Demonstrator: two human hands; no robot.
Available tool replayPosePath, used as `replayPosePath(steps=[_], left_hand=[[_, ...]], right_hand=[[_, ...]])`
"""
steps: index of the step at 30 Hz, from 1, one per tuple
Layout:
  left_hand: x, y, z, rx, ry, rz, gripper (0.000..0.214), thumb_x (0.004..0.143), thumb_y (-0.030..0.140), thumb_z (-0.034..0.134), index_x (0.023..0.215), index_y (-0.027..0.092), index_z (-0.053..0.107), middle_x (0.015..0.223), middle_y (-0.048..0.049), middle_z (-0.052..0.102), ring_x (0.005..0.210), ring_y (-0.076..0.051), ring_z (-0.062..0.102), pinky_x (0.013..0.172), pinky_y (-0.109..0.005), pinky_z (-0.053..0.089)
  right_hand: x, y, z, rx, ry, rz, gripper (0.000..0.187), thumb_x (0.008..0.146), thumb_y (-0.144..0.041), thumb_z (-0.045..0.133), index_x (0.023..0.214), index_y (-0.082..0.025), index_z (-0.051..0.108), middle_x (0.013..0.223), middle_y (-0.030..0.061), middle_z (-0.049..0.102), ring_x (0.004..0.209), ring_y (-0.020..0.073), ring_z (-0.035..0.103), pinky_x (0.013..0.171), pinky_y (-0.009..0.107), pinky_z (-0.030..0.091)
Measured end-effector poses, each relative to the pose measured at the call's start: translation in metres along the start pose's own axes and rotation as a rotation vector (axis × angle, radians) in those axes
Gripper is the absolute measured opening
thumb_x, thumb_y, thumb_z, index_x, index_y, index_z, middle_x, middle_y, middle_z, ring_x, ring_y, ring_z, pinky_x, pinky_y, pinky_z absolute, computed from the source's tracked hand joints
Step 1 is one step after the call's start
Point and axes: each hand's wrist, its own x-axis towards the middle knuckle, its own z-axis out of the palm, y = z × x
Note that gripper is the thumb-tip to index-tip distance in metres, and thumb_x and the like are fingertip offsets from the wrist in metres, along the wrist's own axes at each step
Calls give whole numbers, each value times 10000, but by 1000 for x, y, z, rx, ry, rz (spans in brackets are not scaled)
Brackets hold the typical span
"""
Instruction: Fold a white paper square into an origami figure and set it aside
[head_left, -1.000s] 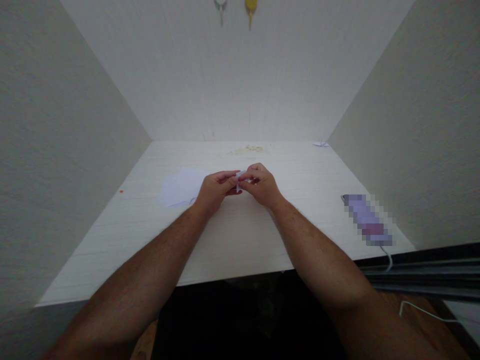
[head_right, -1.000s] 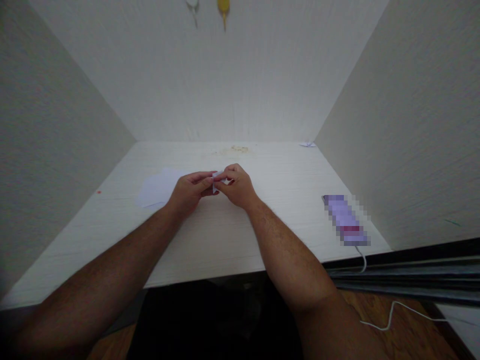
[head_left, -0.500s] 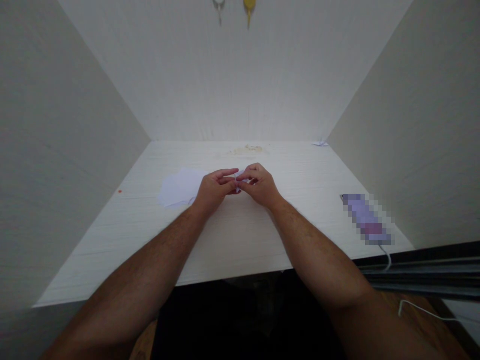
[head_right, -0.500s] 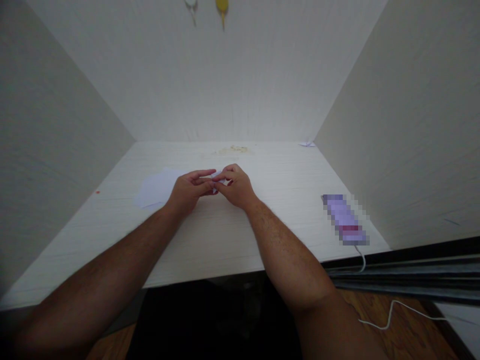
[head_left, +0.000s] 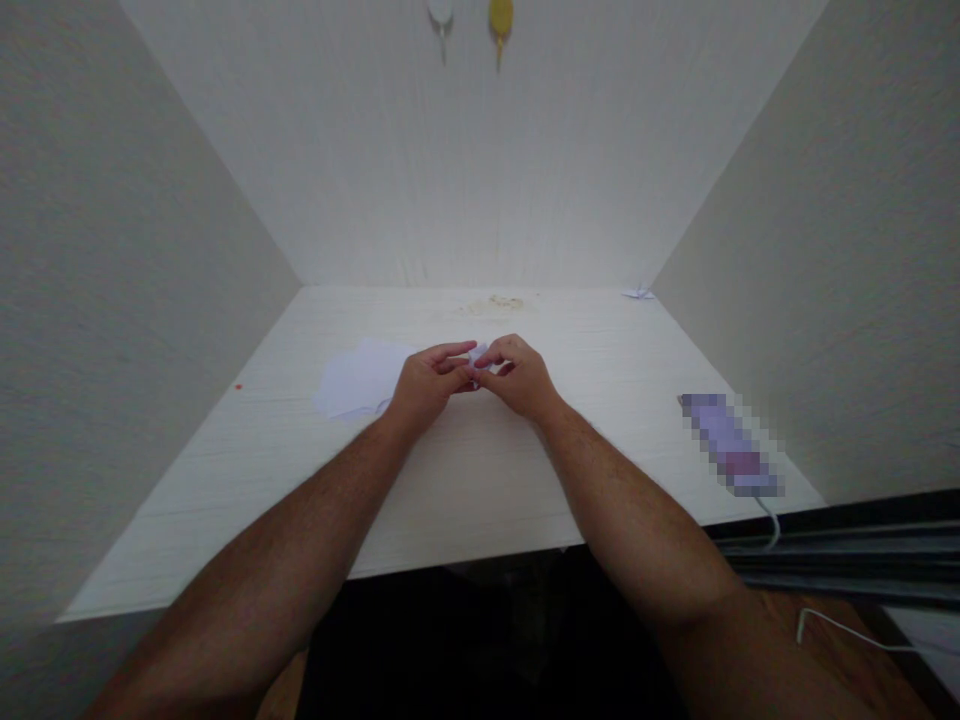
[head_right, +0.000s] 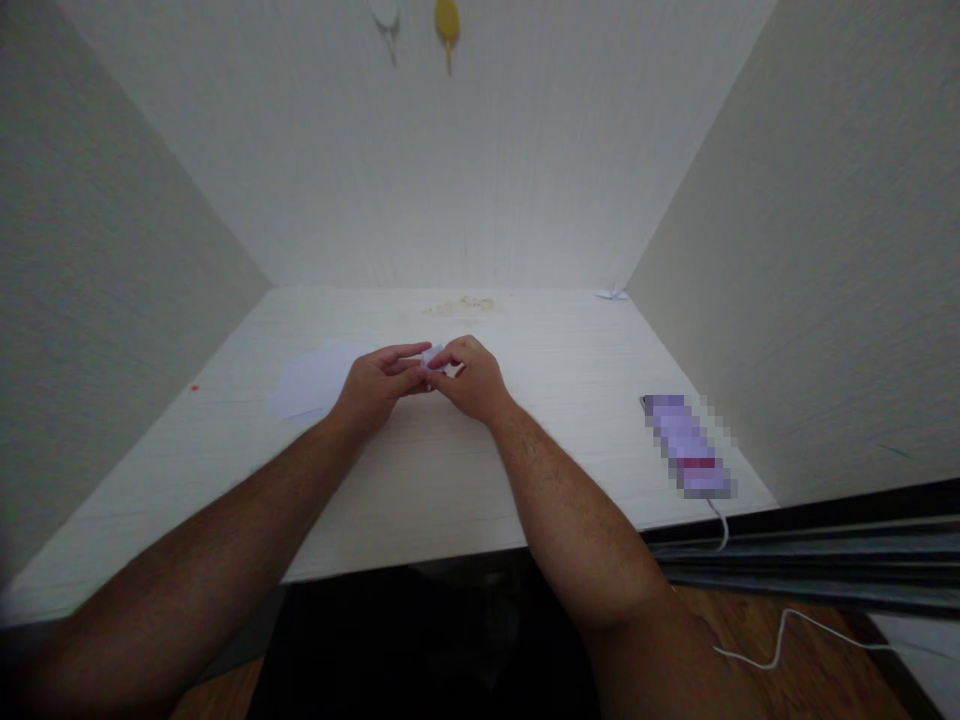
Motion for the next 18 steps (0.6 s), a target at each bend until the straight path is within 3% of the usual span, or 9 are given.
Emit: replayPosePath(steps=[7, 18], left_hand=[[-1, 2, 5, 60, 39, 42, 538, 605, 286, 855, 1094, 113, 712, 877, -80, 746, 738, -170, 693, 819, -410, 591], [-1, 2, 5, 85, 20, 53, 415, 653, 284, 819, 1032, 148, 721, 1013, -76, 698, 725, -158, 693, 723, -355, 622]], right_hand=[[1, 6, 3, -123, 17, -29, 94, 725, -164, 709, 693, -208, 633, 806, 23, 616, 798, 160, 562, 657, 288, 482], [-1, 10, 5, -175, 9, -25, 93, 770, -194, 640, 699, -222, 585, 753, -3, 630, 779, 164, 556, 740, 324, 466]])
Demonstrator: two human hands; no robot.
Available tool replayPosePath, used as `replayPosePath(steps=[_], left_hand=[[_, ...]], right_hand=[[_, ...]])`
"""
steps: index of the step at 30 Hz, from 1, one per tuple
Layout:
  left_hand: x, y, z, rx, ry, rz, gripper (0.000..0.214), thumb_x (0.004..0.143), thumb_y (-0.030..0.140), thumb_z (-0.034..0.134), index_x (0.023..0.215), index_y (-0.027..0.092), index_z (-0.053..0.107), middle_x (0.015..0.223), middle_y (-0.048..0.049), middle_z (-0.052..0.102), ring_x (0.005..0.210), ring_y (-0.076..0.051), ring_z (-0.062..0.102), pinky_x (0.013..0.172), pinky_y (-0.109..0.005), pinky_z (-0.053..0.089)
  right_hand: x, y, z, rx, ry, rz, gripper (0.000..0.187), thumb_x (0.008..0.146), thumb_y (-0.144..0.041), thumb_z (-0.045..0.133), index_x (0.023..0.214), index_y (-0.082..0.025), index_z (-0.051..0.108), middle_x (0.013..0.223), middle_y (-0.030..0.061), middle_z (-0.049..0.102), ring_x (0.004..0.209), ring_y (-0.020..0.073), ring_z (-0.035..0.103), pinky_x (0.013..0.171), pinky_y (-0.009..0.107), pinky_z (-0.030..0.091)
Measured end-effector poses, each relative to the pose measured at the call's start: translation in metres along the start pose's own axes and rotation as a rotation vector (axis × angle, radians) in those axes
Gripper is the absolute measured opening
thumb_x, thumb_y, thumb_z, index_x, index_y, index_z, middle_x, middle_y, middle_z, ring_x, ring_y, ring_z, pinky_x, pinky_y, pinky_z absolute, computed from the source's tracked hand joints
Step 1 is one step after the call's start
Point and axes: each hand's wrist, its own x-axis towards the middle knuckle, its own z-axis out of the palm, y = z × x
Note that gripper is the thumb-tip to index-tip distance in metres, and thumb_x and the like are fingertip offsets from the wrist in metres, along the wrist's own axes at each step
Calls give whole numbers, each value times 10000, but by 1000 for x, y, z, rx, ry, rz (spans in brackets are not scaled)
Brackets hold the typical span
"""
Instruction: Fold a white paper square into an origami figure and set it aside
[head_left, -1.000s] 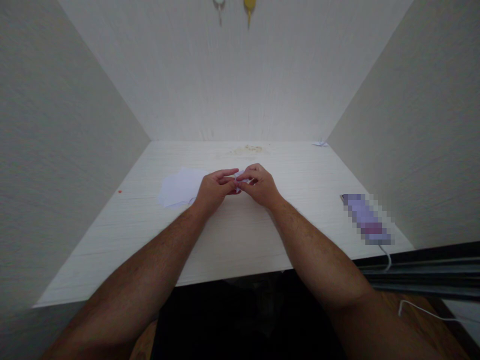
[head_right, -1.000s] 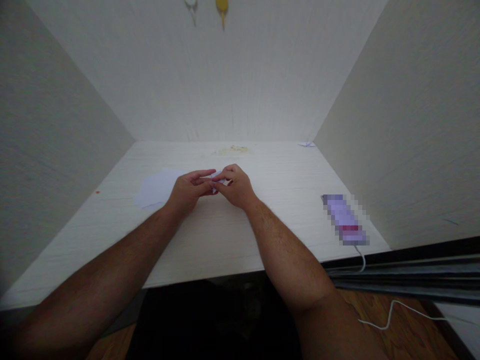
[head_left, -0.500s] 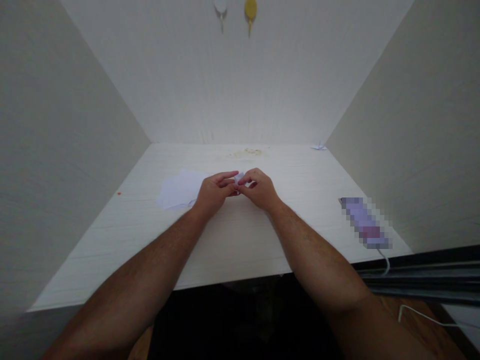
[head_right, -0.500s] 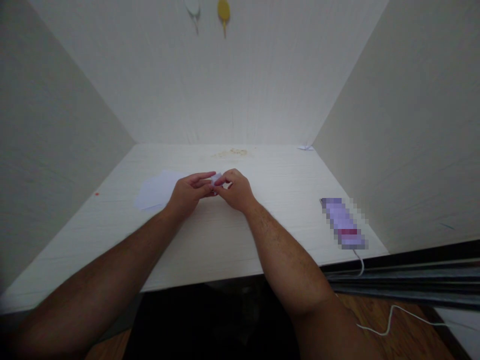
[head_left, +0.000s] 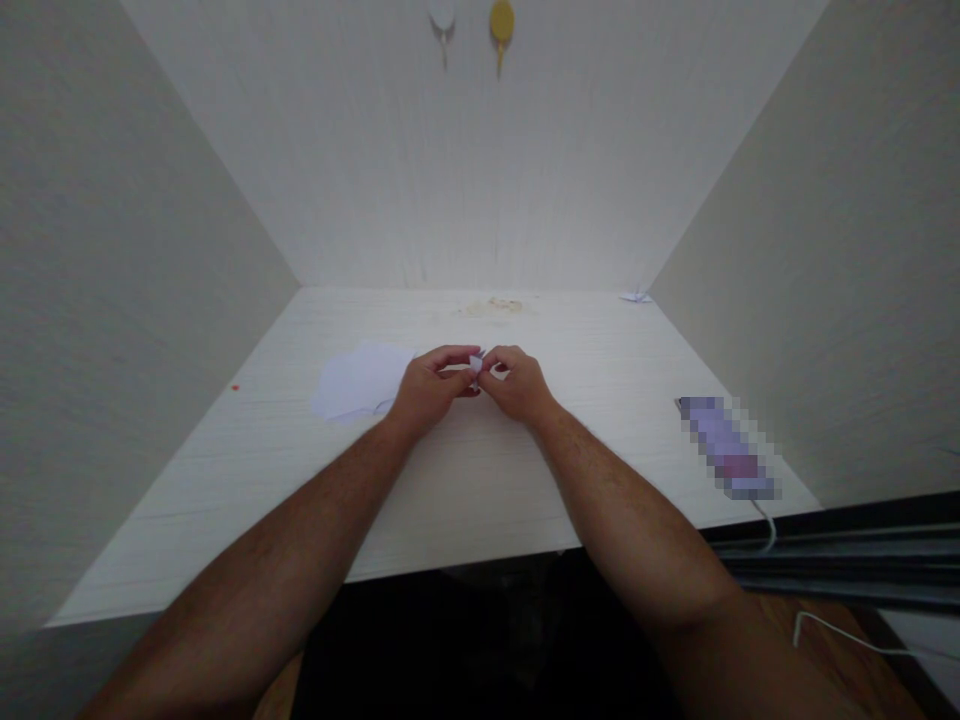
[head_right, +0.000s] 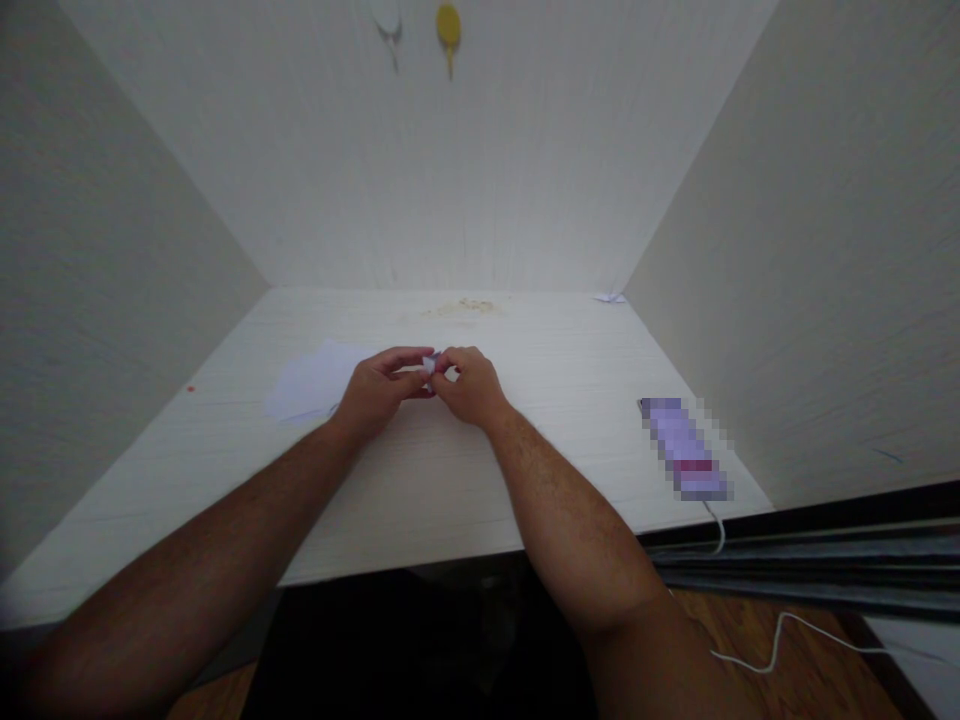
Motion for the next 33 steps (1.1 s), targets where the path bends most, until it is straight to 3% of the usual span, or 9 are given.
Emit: replayPosePath(steps=[9, 16, 21, 29, 33], left_hand=[[-1, 2, 2, 67, -11, 37, 381, 699, 268, 777, 1053, 144, 713, 960, -79, 706, 701, -145, 685, 682, -315, 612], [1, 1, 2, 93, 10, 48, 376, 702, 244, 748, 1064, 148, 720, 969, -77, 696, 741, -161, 683, 628, -306, 611], [2, 0, 0, 37, 22, 6, 389, 679, 221, 740, 1065, 168, 734, 919, -58, 679, 744, -168, 679, 596, -298, 598], [3, -2, -2, -78, -16, -50, 401, 681, 244, 768, 1075, 176, 733, 890, -56, 691, 732, -159, 671, 604, -287, 574], [2, -1, -2, -72, -42, -58, 429, 675, 262, 782, 1093, 185, 727, 930, -67, 706, 757, -168, 675, 601, -285, 564]], right_hand=[[-2, -4, -1, 42, -4, 41, 61, 765, -205, 608, 719, -219, 571, 746, -9, 618, 734, 146, 562, 719, 305, 463], [-1, -10, -4, 95, 92, 94, 84, 761, -195, 554, 701, -224, 502, 672, -36, 591, 663, 129, 550, 652, 271, 438], [-2, -15, -7, 53, 152, 105, 64, 828, -251, 535, 770, -229, 519, 694, -25, 600, 653, 129, 554, 626, 274, 426], [-4, -14, -6, 21, 48, 48, 135, 820, -324, 627, 792, -218, 549, 705, -18, 635, 635, 123, 557, 616, 269, 412], [-4, -13, -7, -74, 85, 40, 98, 824, -273, 595, 751, -216, 567, 679, -22, 623, 613, 124, 532, 609, 274, 387]])
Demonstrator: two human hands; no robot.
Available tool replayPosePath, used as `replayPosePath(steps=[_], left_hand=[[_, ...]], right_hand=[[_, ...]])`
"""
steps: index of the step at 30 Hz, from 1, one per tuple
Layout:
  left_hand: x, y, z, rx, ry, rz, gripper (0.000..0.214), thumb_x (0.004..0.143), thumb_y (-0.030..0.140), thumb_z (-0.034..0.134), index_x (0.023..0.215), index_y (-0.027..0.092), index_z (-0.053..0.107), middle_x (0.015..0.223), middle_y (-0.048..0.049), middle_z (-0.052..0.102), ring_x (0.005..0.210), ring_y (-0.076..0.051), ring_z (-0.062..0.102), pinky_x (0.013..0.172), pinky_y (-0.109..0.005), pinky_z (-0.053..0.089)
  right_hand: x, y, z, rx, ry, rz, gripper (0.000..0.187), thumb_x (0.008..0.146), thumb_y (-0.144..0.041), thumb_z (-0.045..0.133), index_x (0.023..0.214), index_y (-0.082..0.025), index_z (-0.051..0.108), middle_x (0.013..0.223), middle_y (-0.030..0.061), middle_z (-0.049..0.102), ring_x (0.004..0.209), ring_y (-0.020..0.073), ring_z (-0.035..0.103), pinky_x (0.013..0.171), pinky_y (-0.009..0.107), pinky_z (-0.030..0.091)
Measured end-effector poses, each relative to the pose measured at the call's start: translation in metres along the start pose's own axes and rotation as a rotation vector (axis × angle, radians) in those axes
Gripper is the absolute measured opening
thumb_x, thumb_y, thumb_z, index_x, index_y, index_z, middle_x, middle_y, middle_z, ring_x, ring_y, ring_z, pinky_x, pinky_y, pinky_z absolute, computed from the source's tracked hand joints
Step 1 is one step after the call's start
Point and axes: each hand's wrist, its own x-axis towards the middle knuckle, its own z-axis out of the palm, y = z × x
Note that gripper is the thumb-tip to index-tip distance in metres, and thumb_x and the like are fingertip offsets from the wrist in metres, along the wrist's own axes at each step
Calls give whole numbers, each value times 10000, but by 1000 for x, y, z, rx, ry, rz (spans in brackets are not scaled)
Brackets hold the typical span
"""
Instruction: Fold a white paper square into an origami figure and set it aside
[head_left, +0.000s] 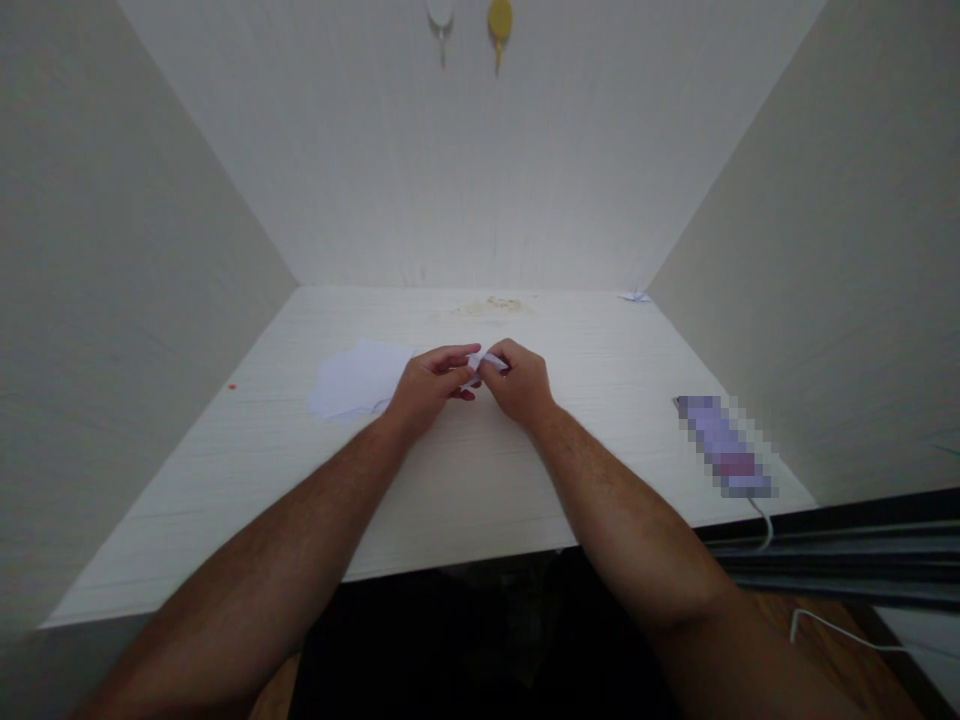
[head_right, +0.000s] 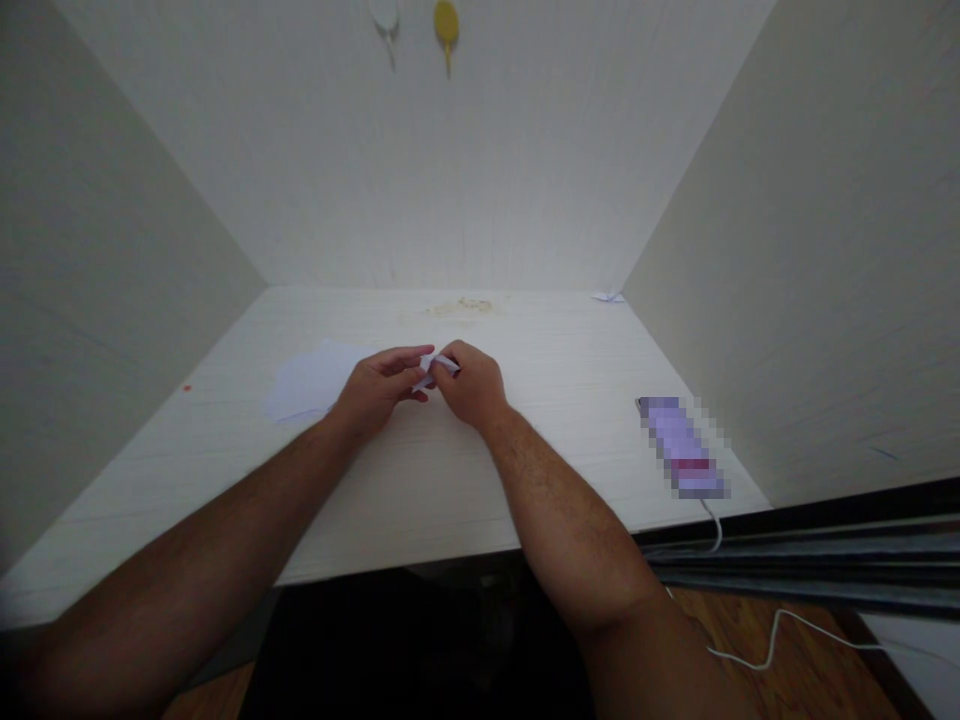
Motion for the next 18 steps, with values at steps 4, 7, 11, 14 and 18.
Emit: replayPosePath(steps=[4, 7, 11, 14, 18], left_hand=[[-1, 2, 0, -18, 6, -15, 440, 668, 260, 785, 1096, 176, 728, 900, -66, 707, 742, -170, 674, 588, -281, 552], [-1, 1, -1, 1, -23, -21, 431, 678, 265, 782, 1097, 175, 732, 890, -64, 707, 745, -168, 673, 600, -283, 555], [-1, 0, -2, 22, -57, -16, 426, 693, 265, 778, 1108, 177, 731, 901, -60, 708, 742, -161, 673, 613, -288, 559], [0, 0, -2, 21, -60, -22, 413, 698, 252, 773, 1102, 175, 733, 898, -64, 714, 739, -161, 676, 613, -285, 555], [0, 0, -3, 8, -58, -17, 392, 694, 226, 769, 1082, 176, 739, 896, -64, 716, 732, -160, 678, 606, -283, 556]], right_hand=[[0, 0, -1, 8, 52, 16, 92, 809, -274, 601, 744, -214, 574, 667, -24, 607, 597, 124, 517, 589, 269, 381], [0, 1, -1, 26, 37, 9, 71, 807, -262, 583, 755, -213, 586, 677, -26, 610, 612, 125, 520, 591, 261, 387], [1, 1, 0, 23, 36, -8, 66, 795, -224, 556, 767, -207, 614, 675, -35, 614, 607, 118, 516, 598, 252, 389], [1, 1, 0, 31, 61, -23, 69, 790, -214, 564, 755, -204, 623, 663, -37, 615, 591, 112, 511, 598, 250, 390], [1, 2, 0, 45, 52, -17, 61, 791, -219, 578, 778, -206, 635, 685, -30, 635, 591, 111, 522, 602, 248, 403]])
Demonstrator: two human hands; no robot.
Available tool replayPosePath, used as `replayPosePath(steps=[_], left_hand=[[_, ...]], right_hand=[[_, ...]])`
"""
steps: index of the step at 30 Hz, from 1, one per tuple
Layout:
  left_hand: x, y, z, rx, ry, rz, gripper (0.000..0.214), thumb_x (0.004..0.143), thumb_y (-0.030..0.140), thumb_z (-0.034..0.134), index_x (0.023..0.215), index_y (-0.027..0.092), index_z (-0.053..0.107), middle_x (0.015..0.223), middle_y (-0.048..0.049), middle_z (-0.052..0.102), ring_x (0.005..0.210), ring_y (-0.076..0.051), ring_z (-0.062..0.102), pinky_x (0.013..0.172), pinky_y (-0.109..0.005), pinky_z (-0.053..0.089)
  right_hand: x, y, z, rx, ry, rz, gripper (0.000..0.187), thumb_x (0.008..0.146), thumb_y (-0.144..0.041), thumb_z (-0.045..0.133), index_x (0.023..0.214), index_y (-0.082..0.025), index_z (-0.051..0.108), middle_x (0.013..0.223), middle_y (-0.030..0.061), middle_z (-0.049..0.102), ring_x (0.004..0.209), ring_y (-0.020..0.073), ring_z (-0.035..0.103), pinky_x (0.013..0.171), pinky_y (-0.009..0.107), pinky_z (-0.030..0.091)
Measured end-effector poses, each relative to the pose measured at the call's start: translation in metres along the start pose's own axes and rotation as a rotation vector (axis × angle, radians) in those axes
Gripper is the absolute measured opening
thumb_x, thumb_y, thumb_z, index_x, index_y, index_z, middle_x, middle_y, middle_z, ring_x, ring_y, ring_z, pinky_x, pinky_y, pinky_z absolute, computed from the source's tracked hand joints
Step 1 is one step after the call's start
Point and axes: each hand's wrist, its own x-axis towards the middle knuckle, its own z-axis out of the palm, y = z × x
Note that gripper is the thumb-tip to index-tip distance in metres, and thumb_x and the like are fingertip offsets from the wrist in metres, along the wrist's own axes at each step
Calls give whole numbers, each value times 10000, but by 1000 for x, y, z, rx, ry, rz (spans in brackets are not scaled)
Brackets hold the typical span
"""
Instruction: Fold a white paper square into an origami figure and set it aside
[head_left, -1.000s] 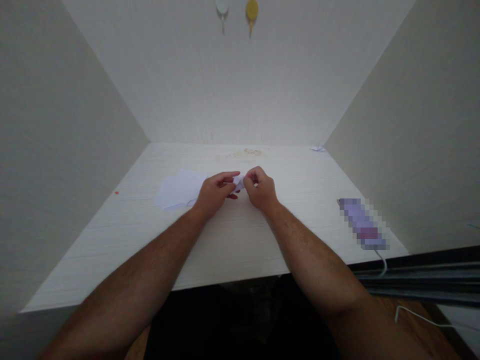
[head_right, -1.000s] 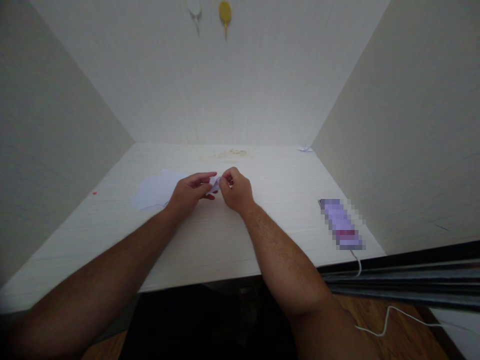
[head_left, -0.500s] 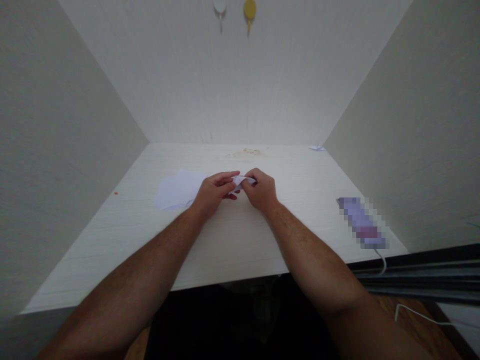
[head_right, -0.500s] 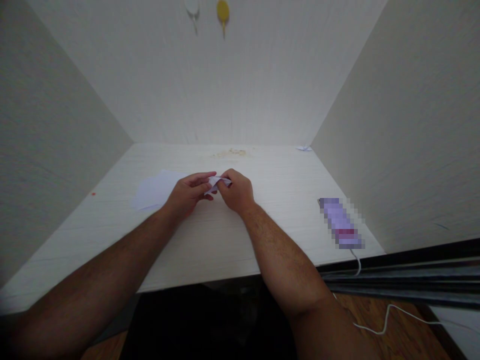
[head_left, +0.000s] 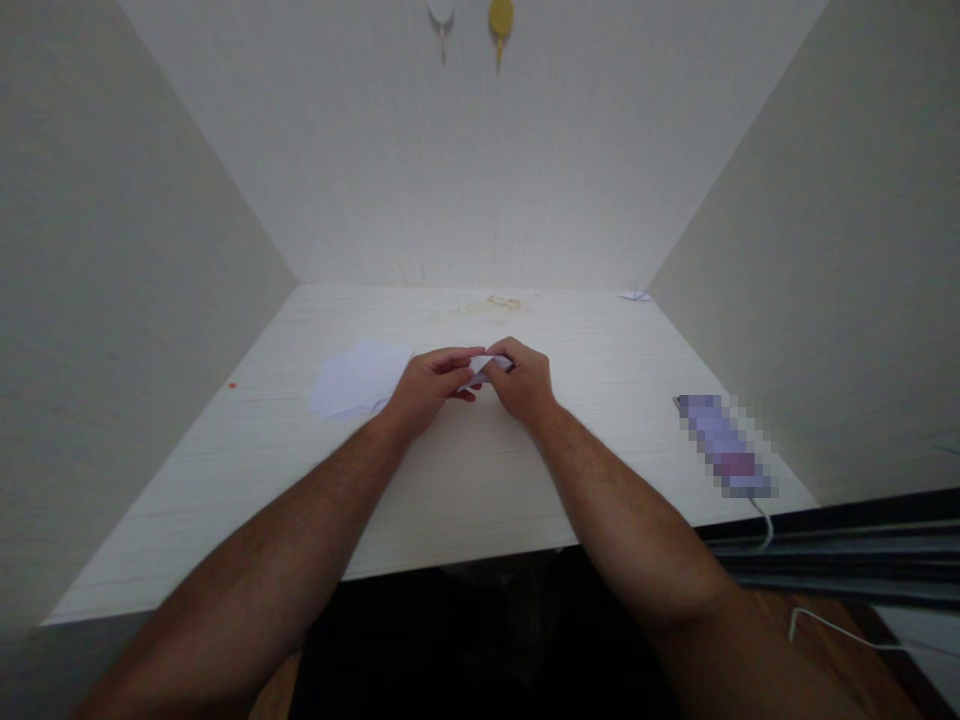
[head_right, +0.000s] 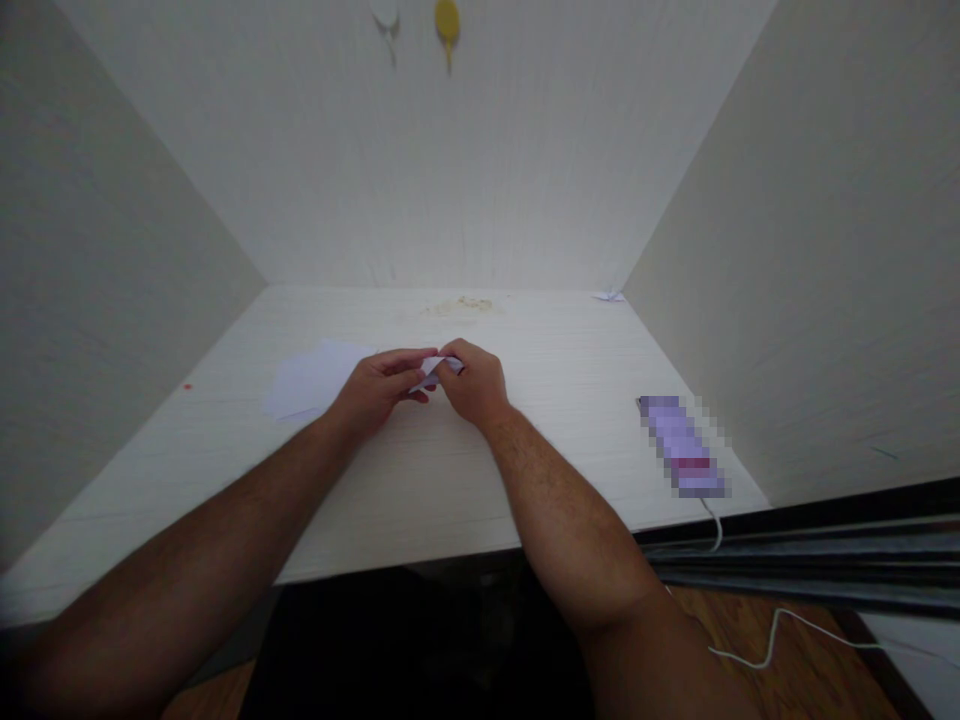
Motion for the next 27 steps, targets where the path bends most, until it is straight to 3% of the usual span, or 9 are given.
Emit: replayPosePath(steps=[6, 15, 22, 27], left_hand=[[1, 1, -2, -67, 53, -6, 381, 669, 217, 778, 1045, 166, 746, 853, -44, 698, 709, -155, 671, 586, -280, 555], [-1, 3, 1, 16, 65, 25, 395, 680, 233, 775, 1070, 171, 743, 895, -57, 708, 740, -155, 664, 596, -275, 559], [0, 1, 0, 113, 21, 79, 356, 696, 260, 774, 1039, 169, 755, 870, -64, 730, 724, -154, 648, 589, -279, 550], [1, 0, 0, 131, 23, 98, 363, 701, 261, 765, 1053, 175, 751, 885, -65, 729, 719, -154, 642, 596, -290, 547]], right_hand=[[0, 0, -1, 0, -90, 29, 81, 801, -272, 616, 782, -198, 642, 657, -34, 636, 568, 99, 527, 588, 238, 395], [0, 2, -1, -115, -104, 83, 75, 803, -254, 587, 787, -210, 645, 650, -25, 630, 591, 120, 551, 594, 256, 372], [2, 3, 1, -45, -74, 196, 31, 737, -222, 577, 737, -216, 608, 622, -39, 598, 580, 123, 520, 577, 254, 373], [4, 4, 2, 150, -107, 341, 93, 703, -197, 543, 776, -213, 598, 605, -36, 613, 555, 130, 555, 543, 247, 408]])
